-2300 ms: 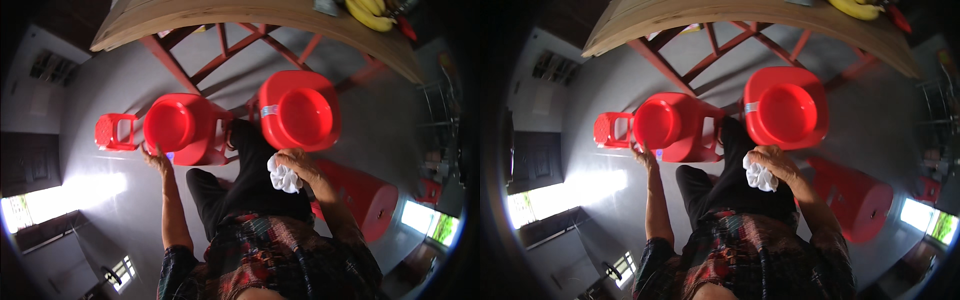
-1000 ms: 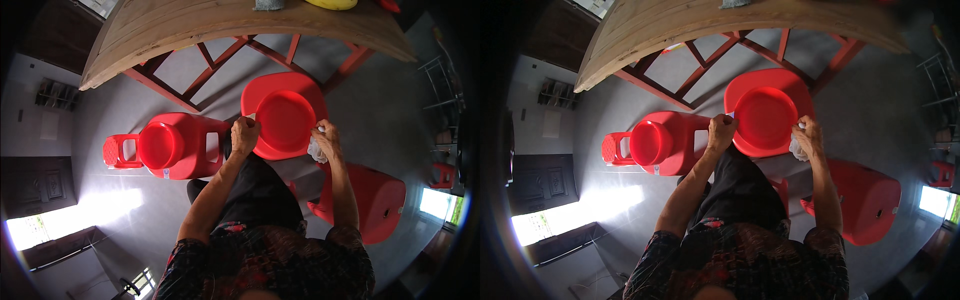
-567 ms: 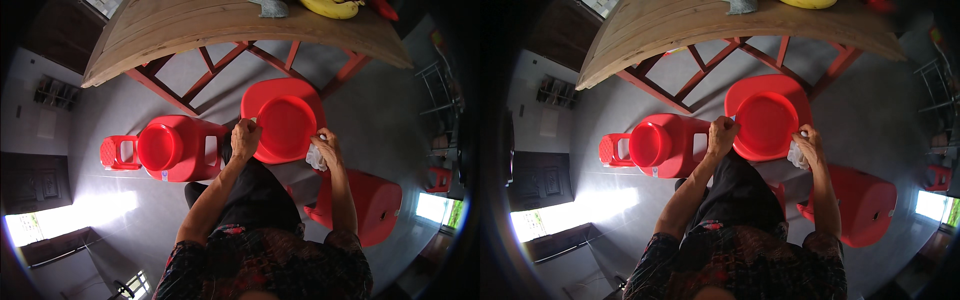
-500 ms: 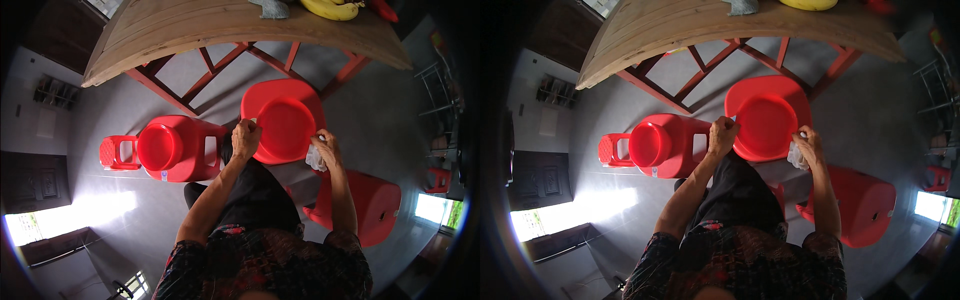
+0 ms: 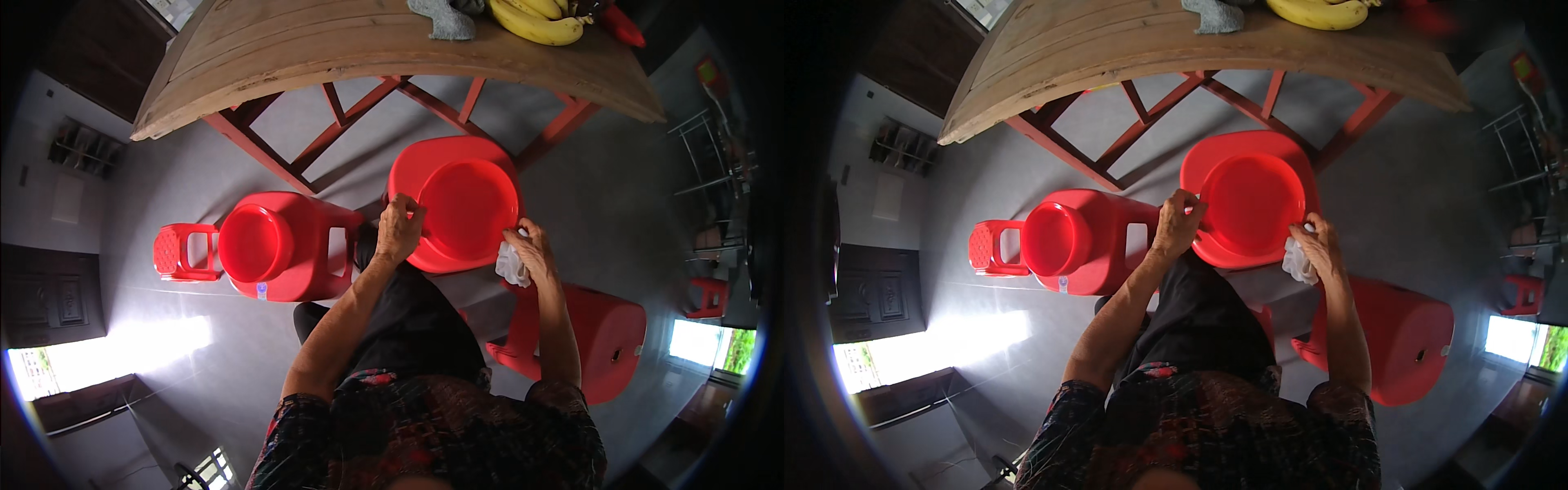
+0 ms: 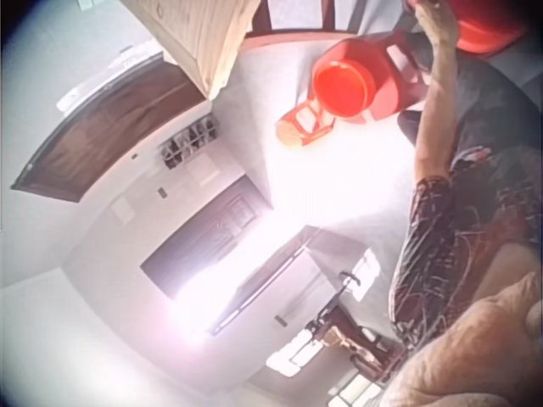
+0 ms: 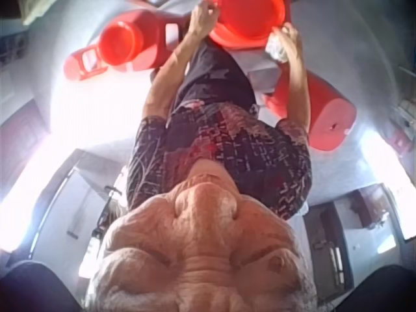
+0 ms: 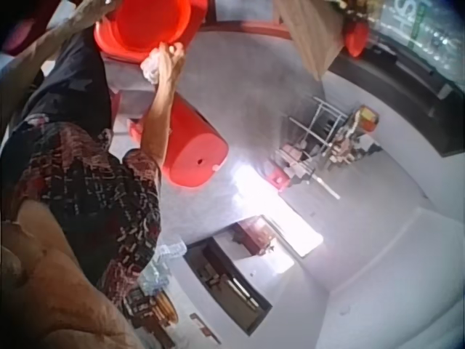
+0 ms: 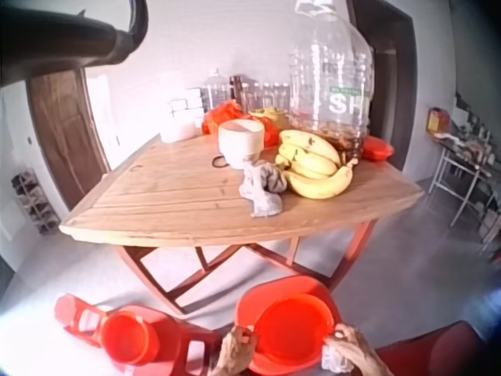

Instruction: The person sits on a low stool and wipes the interior and exterior surfaces of red plastic bowls using a white cloth. They handle the bowls one at a time, rotating them to clean different sides before placing them back on the stool.

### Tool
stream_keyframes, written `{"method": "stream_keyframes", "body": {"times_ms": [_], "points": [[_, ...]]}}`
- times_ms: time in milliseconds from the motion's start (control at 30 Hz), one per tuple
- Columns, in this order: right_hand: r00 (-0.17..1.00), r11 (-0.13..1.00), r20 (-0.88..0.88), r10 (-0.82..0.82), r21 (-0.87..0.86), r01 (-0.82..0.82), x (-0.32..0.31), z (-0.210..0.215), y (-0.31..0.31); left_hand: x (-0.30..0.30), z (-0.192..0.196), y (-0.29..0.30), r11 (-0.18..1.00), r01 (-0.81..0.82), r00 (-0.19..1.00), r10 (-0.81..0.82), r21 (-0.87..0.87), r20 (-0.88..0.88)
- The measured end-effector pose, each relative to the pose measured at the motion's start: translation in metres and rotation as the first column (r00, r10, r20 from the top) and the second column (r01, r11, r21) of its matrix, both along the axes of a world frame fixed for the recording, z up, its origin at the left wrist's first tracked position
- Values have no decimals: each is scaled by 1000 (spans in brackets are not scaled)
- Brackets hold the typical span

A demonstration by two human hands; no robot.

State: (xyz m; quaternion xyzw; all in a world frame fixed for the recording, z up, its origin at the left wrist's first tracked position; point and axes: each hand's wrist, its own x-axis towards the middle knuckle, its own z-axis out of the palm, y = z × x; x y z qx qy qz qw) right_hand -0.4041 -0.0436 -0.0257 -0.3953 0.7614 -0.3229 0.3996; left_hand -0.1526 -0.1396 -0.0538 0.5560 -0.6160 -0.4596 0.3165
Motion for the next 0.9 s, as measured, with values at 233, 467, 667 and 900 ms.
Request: {"method": "stream_keyframes", "body": {"times_ms": [233,467,667,900], "points": [[996,986,-24,92,-137,-94,-7,28,11,3,53,9,954,146,971,-87,261,-224],[987,957,-53,149,-243,-157,23,70,8,10,52,44,967,120,639,100,227,-762],[959,789,274,71,-603,114,63,116,-7,67,37,59,987,-29,774,-79,-159,-629],[414,328,-909,55,-375,-867,160,84,-74,85,51,79,983,-122,889,48,-136,-455]]}}
